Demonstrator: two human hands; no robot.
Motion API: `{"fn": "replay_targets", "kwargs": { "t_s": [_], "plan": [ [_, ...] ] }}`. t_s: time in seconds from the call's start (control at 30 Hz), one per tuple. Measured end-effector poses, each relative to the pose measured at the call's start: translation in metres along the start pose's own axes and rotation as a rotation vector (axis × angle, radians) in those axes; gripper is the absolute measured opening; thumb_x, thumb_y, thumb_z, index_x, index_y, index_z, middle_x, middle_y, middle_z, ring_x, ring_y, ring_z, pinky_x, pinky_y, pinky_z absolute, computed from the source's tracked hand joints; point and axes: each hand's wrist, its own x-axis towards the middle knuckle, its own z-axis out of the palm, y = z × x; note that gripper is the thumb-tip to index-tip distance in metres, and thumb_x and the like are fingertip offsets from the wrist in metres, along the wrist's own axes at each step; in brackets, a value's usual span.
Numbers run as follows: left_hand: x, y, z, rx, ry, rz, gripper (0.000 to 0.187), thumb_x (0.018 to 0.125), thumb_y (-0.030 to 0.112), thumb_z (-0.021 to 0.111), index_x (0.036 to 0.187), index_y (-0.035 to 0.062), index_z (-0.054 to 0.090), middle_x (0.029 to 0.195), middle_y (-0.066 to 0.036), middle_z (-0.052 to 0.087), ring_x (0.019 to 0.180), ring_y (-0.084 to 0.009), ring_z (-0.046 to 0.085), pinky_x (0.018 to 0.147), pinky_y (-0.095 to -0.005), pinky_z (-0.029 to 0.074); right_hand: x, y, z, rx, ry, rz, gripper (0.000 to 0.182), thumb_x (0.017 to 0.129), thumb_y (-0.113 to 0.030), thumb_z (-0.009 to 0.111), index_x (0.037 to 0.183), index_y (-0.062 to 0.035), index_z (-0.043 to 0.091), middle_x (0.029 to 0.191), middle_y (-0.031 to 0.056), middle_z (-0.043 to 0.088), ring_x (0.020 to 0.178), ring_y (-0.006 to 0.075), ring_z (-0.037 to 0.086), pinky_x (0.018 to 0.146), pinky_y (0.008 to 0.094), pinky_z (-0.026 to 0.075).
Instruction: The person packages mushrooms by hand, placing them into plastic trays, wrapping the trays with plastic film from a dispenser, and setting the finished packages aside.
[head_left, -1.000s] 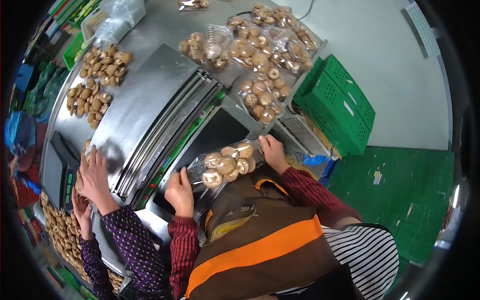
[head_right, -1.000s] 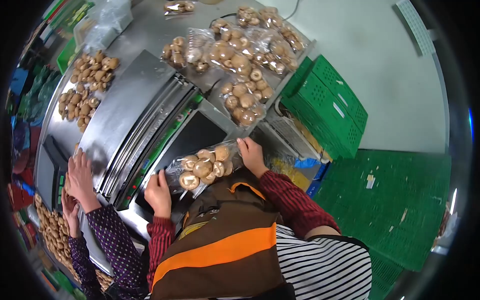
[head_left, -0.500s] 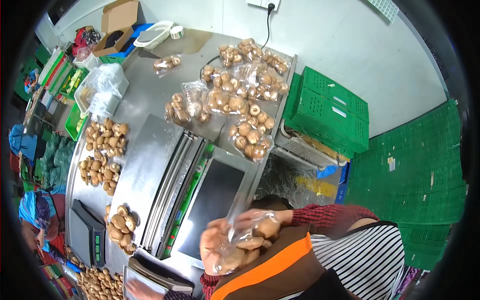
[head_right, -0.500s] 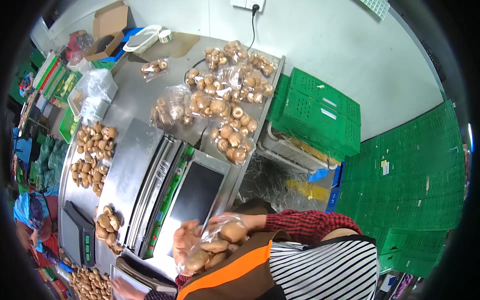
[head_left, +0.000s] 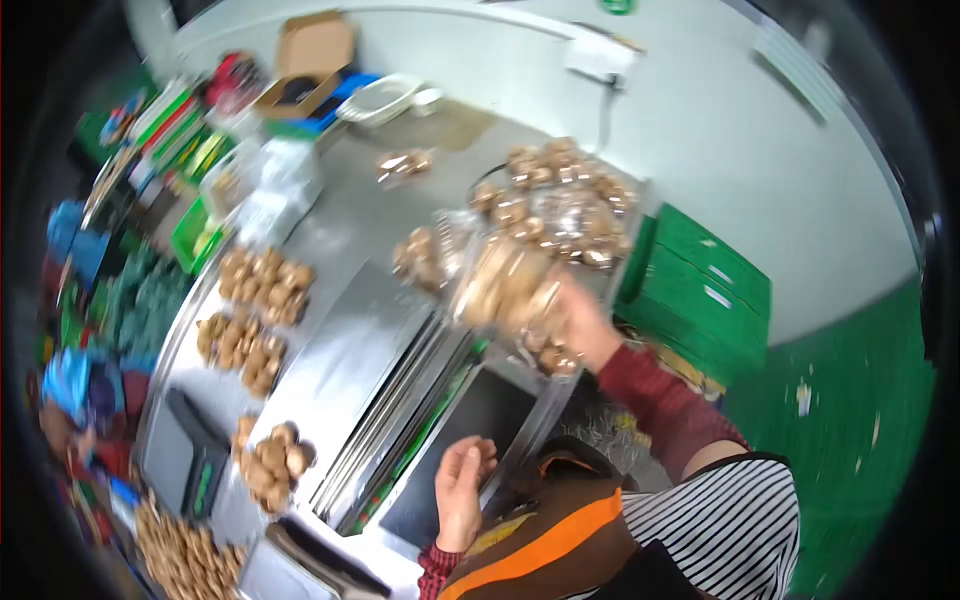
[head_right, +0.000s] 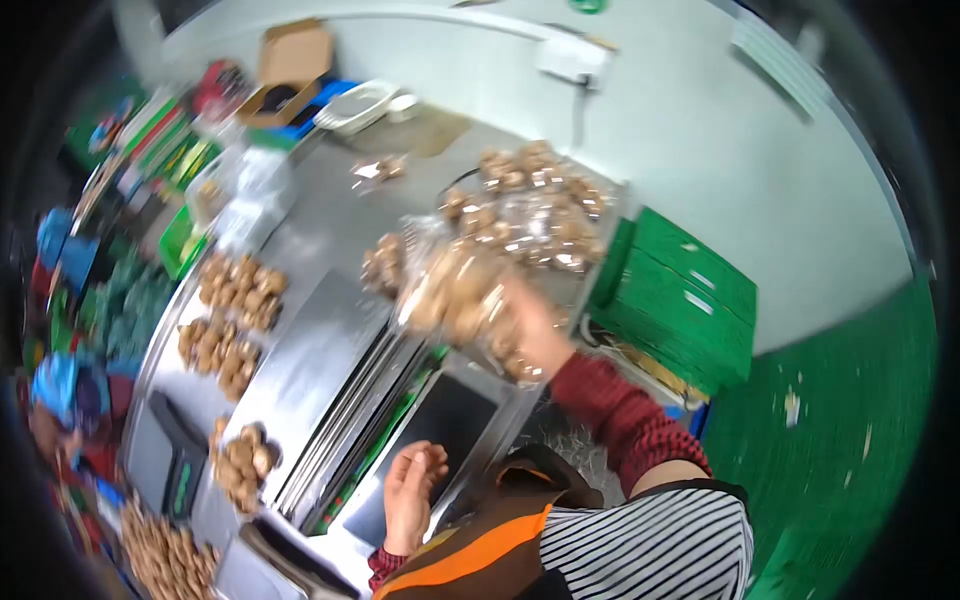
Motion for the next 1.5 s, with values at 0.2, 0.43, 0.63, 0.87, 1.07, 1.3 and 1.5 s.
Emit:
{"fn": "replay_targets", "kwargs": {
  "t_s": [0.2,0.43,0.63,0.87,1.07,1.3,1.5],
  "plan": [
    [-0.012,0.03,-0.075,0.014,0.592,0.605,0.015,0.093,0.004,0.062,0.106,-0.0013,0.058,0.093,-0.01,0.066,0.083,-0.0151,0.063,0.073,-0.0281,0.054,0.079,-0.019,0.113,0.344,-0.169,0.397,0.045,0.101,-0.035,0.05,0.124,0.0045,0.049,0.11,0.0176,0.066,0.095,0.0238,0.065,0.082,0.0337,0.055],
    [-0.009,0.089,-0.268,0.931,1.302,0.762,0.088,0.071,0.027,0.082,0.144,0.0041,0.038,0.139,-0.019,0.043,0.131,-0.0338,0.038,0.11,-0.0446,0.029,0.004,0.097,0.368,-0.565,-0.913,-0.296,0.058,0.085,-0.034,0.073,0.126,0.0026,0.054,0.123,0.0184,0.059,0.113,0.0293,0.058,0.097,0.0395,0.045],
    [0.045,0.104,-0.274,0.769,1.072,0.624,0.066,0.084,0.032,0.073,0.133,-0.0058,0.049,0.129,-0.021,0.054,0.121,-0.0297,0.051,0.104,-0.0384,0.038,-0.026,0.149,0.392,-0.883,-0.999,-0.709,0.076,0.082,-0.049,0.069,0.136,-0.0022,0.046,0.143,0.0248,0.037,0.134,0.0432,0.03,0.112,0.0502,0.024],
    [0.1,0.097,-0.174,0.819,1.017,0.58,0.075,0.084,0.043,0.072,0.13,-0.0107,0.046,0.13,-0.027,0.049,0.123,-0.0395,0.047,0.105,-0.0439,0.037,0.067,0.097,0.307,-0.876,-1.17,-0.573,0.069,0.088,-0.043,0.064,0.14,-0.0023,0.043,0.144,0.0204,0.04,0.138,0.0361,0.031,0.114,0.0443,0.026],
    [0.073,0.071,-0.173,0.46,0.999,0.719,0.076,0.091,0.024,0.067,0.147,-0.0051,0.024,0.147,-0.025,0.033,0.134,-0.0343,0.038,0.112,-0.0406,0.029,0.064,0.046,0.251,-0.8,-0.848,-0.406,0.06,0.091,-0.043,0.061,0.132,0.0002,0.05,0.134,0.0206,0.049,0.127,0.0338,0.047,0.106,0.0403,0.037],
    [-0.009,0.037,-0.168,1.44,1.224,0.413,0.037,0.077,0.037,0.077,0.067,0.0018,0.072,0.071,-0.014,0.062,0.066,-0.0348,0.058,0.065,-0.0439,0.044,0.022,0.029,0.164,-1.531,-0.59,-0.537,0.047,0.08,-0.05,0.069,0.068,-0.0049,0.07,0.08,0.0137,0.063,0.086,0.0323,0.06,0.076,0.0418,0.048],
    [-0.01,0.035,-0.189,0.264,0.766,0.122,0.039,0.089,0.03,0.066,0.063,0.0044,0.05,0.049,-0.003,0.043,0.045,-0.015,0.042,0.043,-0.0312,0.032,0.021,0.025,0.17,-0.488,-0.568,0.569,0.033,0.092,-0.031,0.063,0.073,-0.0049,0.057,0.057,-0.0014,0.045,0.048,0.0064,0.04,0.041,0.0238,0.031]
  ]
}}
